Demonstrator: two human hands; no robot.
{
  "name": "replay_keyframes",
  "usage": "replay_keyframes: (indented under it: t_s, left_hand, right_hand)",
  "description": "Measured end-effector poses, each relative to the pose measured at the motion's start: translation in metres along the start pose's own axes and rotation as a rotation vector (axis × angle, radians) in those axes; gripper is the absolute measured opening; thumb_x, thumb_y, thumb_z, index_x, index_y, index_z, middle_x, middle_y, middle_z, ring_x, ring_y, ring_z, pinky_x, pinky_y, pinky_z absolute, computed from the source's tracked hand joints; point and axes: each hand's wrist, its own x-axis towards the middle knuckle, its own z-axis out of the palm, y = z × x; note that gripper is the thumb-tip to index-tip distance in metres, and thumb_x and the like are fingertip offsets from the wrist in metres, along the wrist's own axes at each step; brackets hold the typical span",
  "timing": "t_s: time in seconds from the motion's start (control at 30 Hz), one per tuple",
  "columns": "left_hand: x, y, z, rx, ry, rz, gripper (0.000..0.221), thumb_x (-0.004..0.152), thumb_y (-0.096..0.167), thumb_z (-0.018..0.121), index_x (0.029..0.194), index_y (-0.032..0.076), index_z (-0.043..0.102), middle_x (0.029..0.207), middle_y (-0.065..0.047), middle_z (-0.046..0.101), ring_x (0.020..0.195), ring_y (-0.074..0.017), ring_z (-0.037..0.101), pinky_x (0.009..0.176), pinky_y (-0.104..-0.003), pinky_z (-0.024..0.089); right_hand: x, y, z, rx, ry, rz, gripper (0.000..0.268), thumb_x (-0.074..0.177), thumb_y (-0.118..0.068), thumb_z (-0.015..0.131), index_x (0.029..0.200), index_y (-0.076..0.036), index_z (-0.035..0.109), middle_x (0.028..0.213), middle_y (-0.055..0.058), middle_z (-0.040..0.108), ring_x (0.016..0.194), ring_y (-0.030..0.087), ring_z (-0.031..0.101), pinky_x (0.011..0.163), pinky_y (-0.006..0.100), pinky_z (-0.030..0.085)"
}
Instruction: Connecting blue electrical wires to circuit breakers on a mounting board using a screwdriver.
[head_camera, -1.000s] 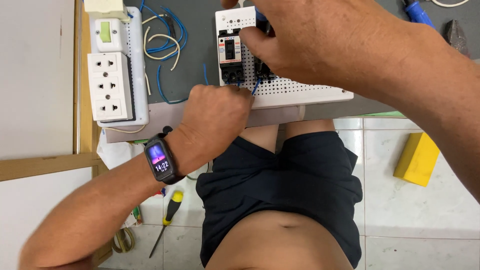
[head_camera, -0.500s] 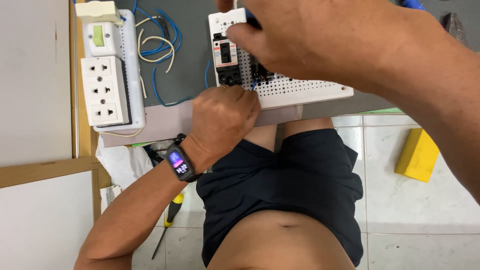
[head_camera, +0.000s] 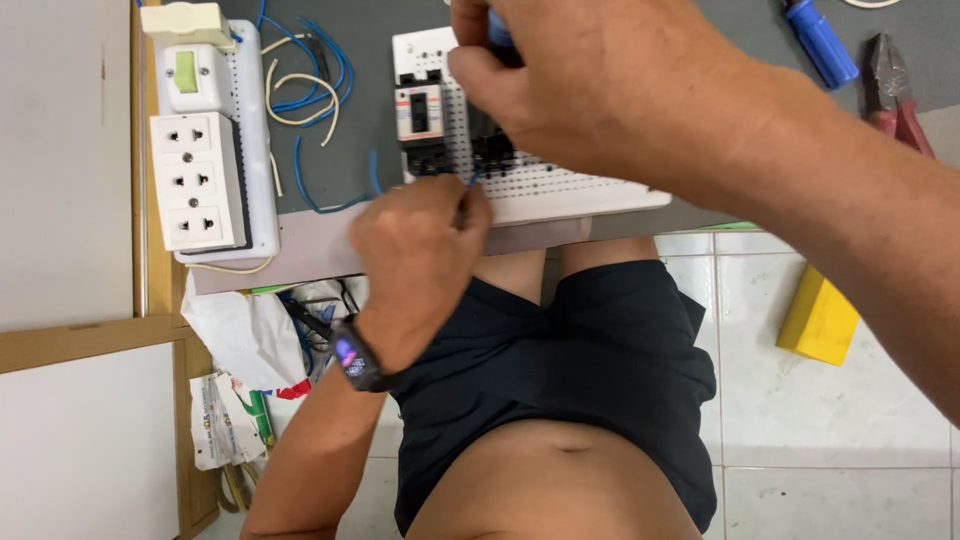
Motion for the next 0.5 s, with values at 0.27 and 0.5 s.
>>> replay_keyframes:
  t_s: [0.27,0.5]
  left_hand:
    - [-0.011,-0.026,-0.023,0.006,0.029,-0.076,0.017,0.09,0.017,0.075,0.078,0.011,0.065,0.07,-0.008,0.059,0.064,-0.0311,0.057,0.05,-0.044,0.036]
    - [-0.017,-0.016,-0.005,-0.089,0.236,-0.173,0.013,0.084,0.008,0.077,0.075,0.012,0.068,0.066,-0.002,0.057,0.058,-0.0225,0.055,0.047,-0.034,0.038]
  right_hand:
    - [0.02,0.0,0.032,-0.604,0.084,-0.341,0.008,0.094,-0.017,0.055,0.101,-0.013,0.054,0.072,0.003,0.053,0.057,0.017,0.047,0.044,0.032,0.035]
    - [0.021,0.018,0.029,-1.241,0.136,-0.568,0.036,0.082,-0.022,0.054,0.117,-0.025,0.051,0.088,-0.007,0.052,0.069,0.007,0.05,0.046,0.022,0.034]
